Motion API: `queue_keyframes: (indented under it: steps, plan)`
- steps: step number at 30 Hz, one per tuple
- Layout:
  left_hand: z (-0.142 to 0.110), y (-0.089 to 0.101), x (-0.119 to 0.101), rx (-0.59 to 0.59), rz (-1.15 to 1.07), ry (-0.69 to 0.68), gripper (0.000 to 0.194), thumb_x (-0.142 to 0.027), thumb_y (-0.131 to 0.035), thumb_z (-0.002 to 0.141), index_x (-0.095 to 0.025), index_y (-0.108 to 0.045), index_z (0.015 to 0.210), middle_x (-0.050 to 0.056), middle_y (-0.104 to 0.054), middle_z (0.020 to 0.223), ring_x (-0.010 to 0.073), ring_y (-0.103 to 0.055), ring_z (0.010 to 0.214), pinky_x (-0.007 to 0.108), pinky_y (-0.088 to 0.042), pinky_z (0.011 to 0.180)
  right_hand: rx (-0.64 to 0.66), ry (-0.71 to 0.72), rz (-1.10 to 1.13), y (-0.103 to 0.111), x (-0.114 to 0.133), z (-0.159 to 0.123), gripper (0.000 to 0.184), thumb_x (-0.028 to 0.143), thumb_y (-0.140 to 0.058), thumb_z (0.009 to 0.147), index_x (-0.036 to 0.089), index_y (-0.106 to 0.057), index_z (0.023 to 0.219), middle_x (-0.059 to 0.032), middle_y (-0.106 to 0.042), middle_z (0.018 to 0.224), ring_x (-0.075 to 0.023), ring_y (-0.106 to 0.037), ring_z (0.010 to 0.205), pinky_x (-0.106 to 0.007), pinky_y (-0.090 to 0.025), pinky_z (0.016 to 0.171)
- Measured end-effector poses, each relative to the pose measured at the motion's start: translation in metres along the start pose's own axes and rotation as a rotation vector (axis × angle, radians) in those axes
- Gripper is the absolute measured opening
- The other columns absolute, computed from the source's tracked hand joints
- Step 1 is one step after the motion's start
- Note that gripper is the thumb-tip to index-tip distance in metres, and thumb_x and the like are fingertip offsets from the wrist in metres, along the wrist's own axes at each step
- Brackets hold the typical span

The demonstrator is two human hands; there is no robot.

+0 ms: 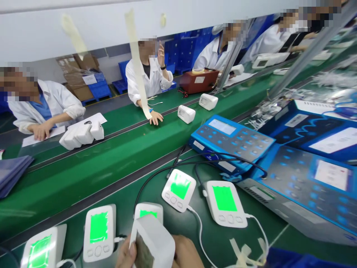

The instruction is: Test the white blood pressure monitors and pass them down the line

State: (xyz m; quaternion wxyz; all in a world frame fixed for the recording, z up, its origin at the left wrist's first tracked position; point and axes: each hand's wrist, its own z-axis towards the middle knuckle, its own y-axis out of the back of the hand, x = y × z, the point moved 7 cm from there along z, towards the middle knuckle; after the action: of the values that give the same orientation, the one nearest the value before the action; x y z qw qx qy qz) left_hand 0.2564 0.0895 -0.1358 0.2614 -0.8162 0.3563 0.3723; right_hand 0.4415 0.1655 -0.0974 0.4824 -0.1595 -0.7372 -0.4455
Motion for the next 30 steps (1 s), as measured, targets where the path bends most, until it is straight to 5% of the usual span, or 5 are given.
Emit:
queue_keyframes:
  steps: [8, 14, 21, 26, 30]
  plan:
    - [-0.011, -0.040, -0.029, -0.047, -0.188, 0.018, 0.073, -0.059, -0.091, 0.066, -0.021, -0.074, 0.126, 0.011, -0.081, 0.112, 0.0376, -0.073, 0.114, 0.042, -0.062, 0.094, -0.124, -0.100, 0.162, 0.016, -0.006, -0.004, 0.048, 0.048, -0.048, 0.100, 0.023, -0.037, 0.060, 0.0022, -0.049, 0.059, -0.0152, -0.049, 0.058, -0.028, -0.031, 0.057]
    - [-0.021, -0.054, -0.047, 0.024, -0.101, -0.064, 0.074, -0.055, -0.083, 0.080, -0.024, -0.061, 0.143, 0.011, -0.071, 0.136, 0.0323, -0.068, 0.122, 0.034, -0.061, 0.093, -0.055, -0.057, 0.472, 0.039, 0.014, -0.021, 0.034, 0.047, -0.038, 0.111, 0.027, -0.065, 0.110, -0.0026, -0.067, 0.106, -0.0200, -0.064, 0.102, -0.028, -0.045, 0.091]
    - [-0.027, -0.060, -0.047, 0.082, 0.086, -0.123, 0.077, -0.060, -0.074, 0.087, -0.024, -0.051, 0.151, 0.011, -0.066, 0.142, 0.0337, -0.063, 0.127, 0.036, -0.058, 0.097, 0.039, -0.067, 0.380, 0.038, 0.013, -0.022, 0.038, 0.043, -0.052, 0.106, 0.022, -0.063, 0.075, 0.0004, -0.062, 0.076, -0.0182, -0.059, 0.072, -0.028, -0.039, 0.066]
    - [-0.023, -0.048, -0.051, 0.089, 0.305, -0.163, 0.073, -0.066, -0.071, 0.085, -0.023, -0.060, 0.144, 0.011, -0.061, 0.150, 0.0365, -0.055, 0.138, 0.042, -0.047, 0.113, 0.139, -0.003, 0.334, 0.029, 0.023, -0.026, 0.032, 0.035, -0.052, 0.106, 0.022, -0.064, 0.079, 0.0007, -0.068, 0.081, -0.0185, -0.065, 0.079, -0.027, -0.042, 0.074]
    - [-0.023, -0.042, -0.061, 0.100, 0.407, -0.222, 0.071, -0.068, -0.067, 0.087, -0.025, -0.060, 0.144, 0.010, -0.059, 0.152, 0.0375, -0.050, 0.143, 0.044, -0.045, 0.116, 0.134, -0.024, 0.387, 0.013, 0.021, -0.028, 0.038, 0.042, -0.043, 0.109, 0.022, -0.063, 0.083, 0.0040, -0.057, 0.063, -0.0155, -0.058, 0.059, -0.026, -0.041, 0.061]
